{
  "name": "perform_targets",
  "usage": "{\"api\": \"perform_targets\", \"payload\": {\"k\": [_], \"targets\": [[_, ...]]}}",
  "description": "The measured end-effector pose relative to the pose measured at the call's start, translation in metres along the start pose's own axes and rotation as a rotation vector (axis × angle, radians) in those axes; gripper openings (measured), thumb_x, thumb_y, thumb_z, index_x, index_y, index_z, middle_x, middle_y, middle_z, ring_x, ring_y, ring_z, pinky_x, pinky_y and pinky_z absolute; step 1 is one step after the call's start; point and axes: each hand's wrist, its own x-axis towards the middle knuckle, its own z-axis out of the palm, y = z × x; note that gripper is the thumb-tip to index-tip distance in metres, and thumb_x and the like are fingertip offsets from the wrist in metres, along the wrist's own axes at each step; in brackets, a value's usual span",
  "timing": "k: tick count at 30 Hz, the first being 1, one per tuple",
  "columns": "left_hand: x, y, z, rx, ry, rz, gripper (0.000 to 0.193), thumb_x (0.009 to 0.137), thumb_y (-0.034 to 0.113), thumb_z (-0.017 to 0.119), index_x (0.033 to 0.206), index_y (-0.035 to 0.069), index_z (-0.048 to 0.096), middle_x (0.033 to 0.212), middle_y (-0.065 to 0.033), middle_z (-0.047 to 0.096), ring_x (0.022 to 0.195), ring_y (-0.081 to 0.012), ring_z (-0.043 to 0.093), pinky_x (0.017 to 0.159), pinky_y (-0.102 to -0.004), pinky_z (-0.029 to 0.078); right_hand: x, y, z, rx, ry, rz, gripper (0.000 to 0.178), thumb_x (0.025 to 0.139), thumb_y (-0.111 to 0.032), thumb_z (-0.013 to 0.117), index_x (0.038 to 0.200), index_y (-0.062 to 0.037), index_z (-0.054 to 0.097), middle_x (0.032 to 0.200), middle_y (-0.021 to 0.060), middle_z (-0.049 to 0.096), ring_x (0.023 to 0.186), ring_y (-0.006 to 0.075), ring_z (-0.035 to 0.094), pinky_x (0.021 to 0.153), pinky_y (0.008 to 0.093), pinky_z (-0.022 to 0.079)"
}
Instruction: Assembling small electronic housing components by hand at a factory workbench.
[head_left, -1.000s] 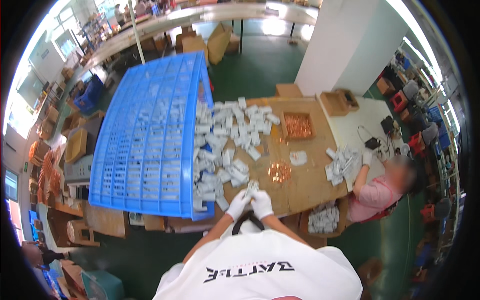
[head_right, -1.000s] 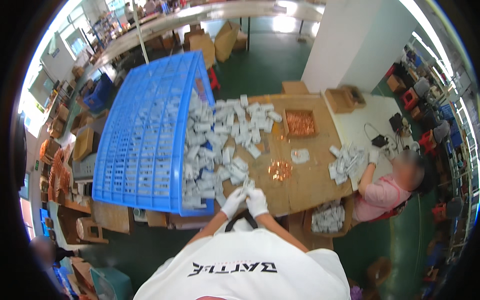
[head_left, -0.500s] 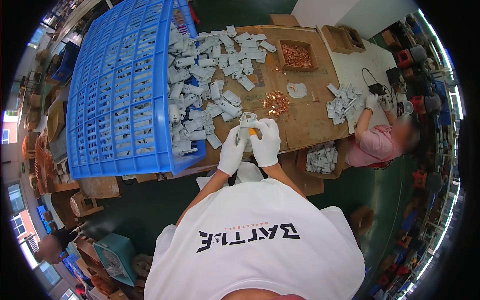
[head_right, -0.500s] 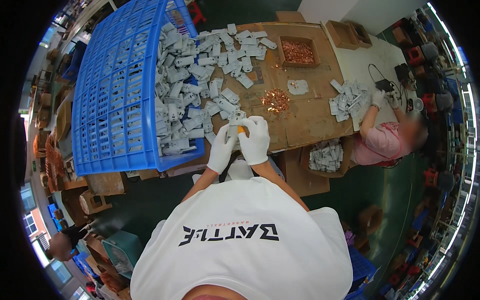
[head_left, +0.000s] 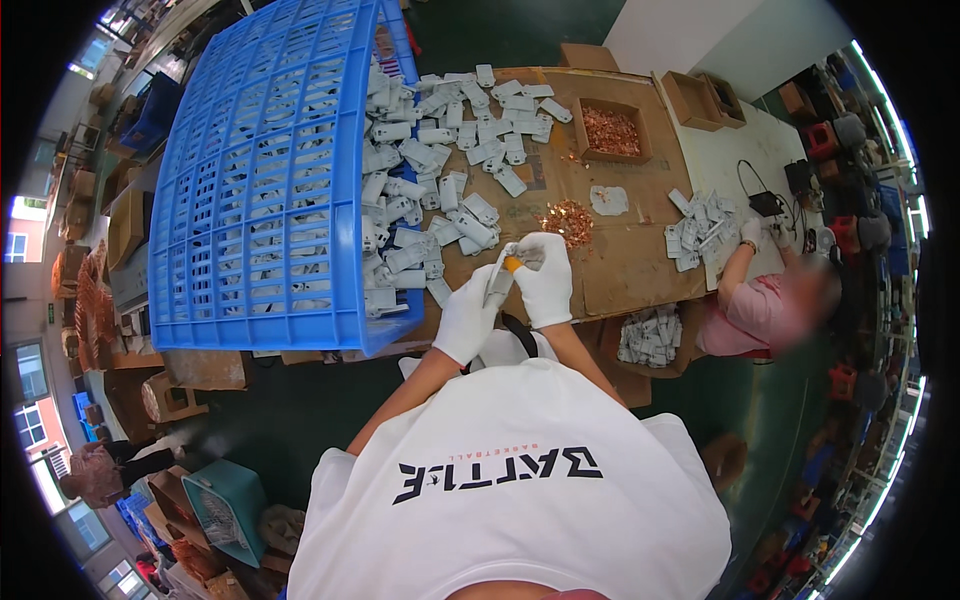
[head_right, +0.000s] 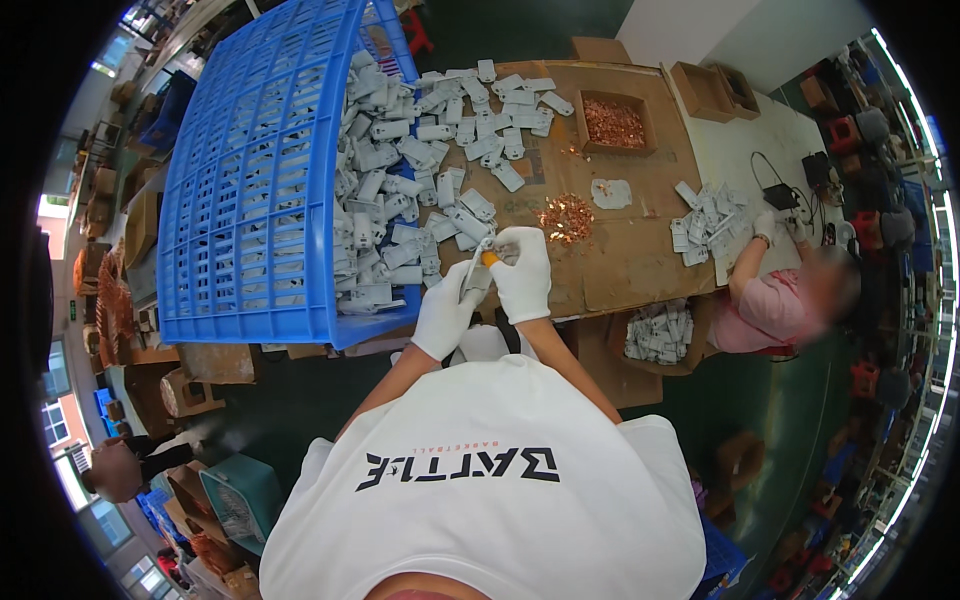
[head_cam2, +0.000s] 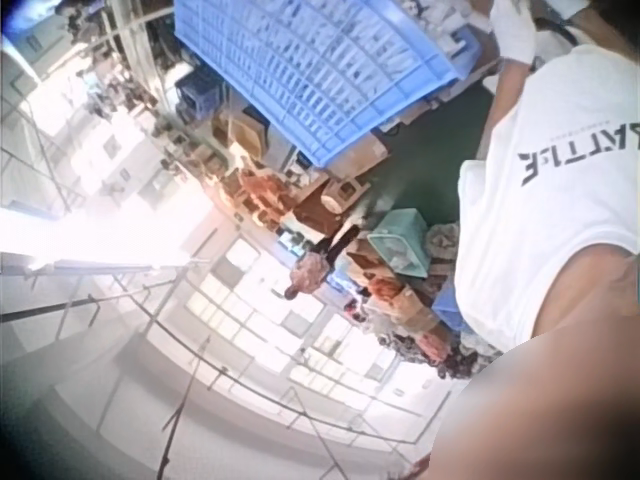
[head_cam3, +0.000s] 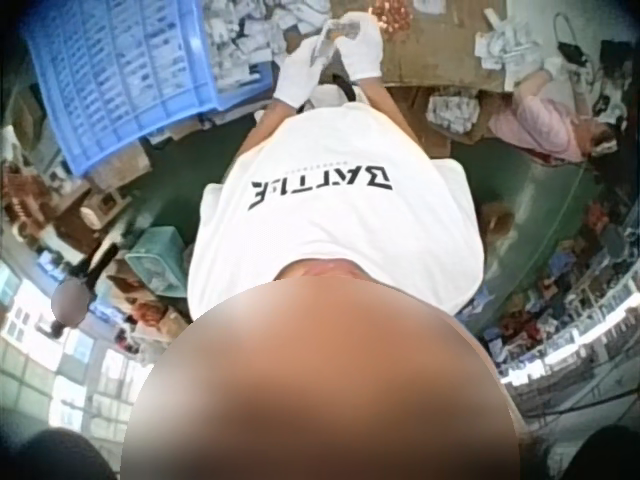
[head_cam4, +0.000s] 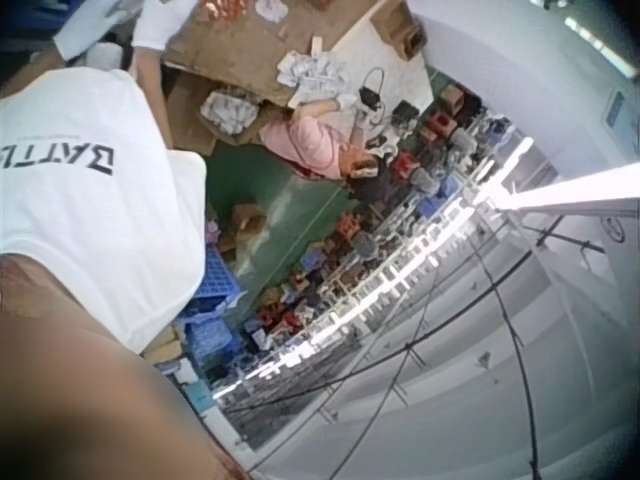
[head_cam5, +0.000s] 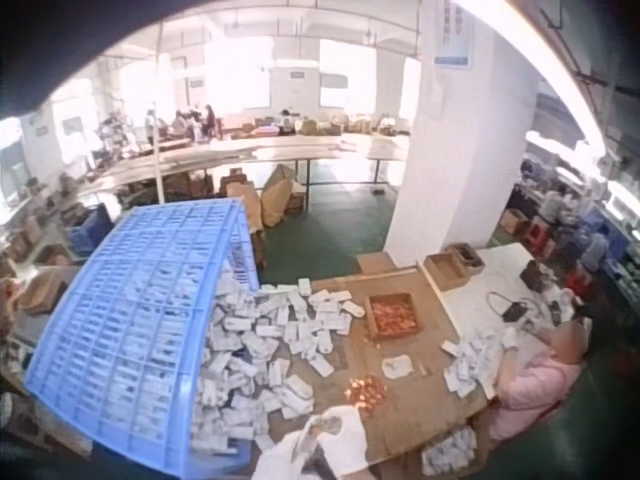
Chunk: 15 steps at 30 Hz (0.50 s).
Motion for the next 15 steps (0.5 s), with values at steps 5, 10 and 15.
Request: {"api": "perform_targets", "payload": {"k": [5,10,15], "targets": [[0.002,-0.002,-0.024,0.032,-0.175,-0.065,0.039,0.084,0.013,0.065,0.12,0.008,0.051,0.104,-0.0199,0.065,0.099,-0.0377,0.062,0.081,-0.0424,0.05,0.009,0.012,-0.017,0.224,-0.45,0.312,0.028,0.082,-0.008,0.064,0.11,-0.0029,0.065,0.095,0.0107,0.07,0.09,0.0167,0.066,0.08,0.0293,0.051],[-0.004,-0.006,-0.022,-0.115,-0.142,0.029,0.056,0.081,0.019,0.067,0.131,0.005,0.045,0.106,-0.0224,0.065,0.101,-0.0381,0.063,0.088,-0.0394,0.05,-0.023,-0.002,-0.009,-0.034,-0.509,0.188,0.028,0.081,-0.002,0.058,0.109,-0.0049,0.064,0.097,0.0155,0.069,0.09,0.0258,0.067,0.079,0.0335,0.052],[-0.019,-0.019,-0.024,-0.064,-0.455,-0.137,0.059,0.083,0.013,0.058,0.137,0.004,0.036,0.109,-0.0279,0.063,0.105,-0.041,0.061,0.09,-0.0445,0.048,-0.051,0.009,-0.005,-0.169,-0.623,0.268,0.023,0.08,-0.007,0.064,0.102,-0.0059,0.063,0.092,0.0174,0.068,0.088,0.0342,0.066,0.077,0.0389,0.052]]}}
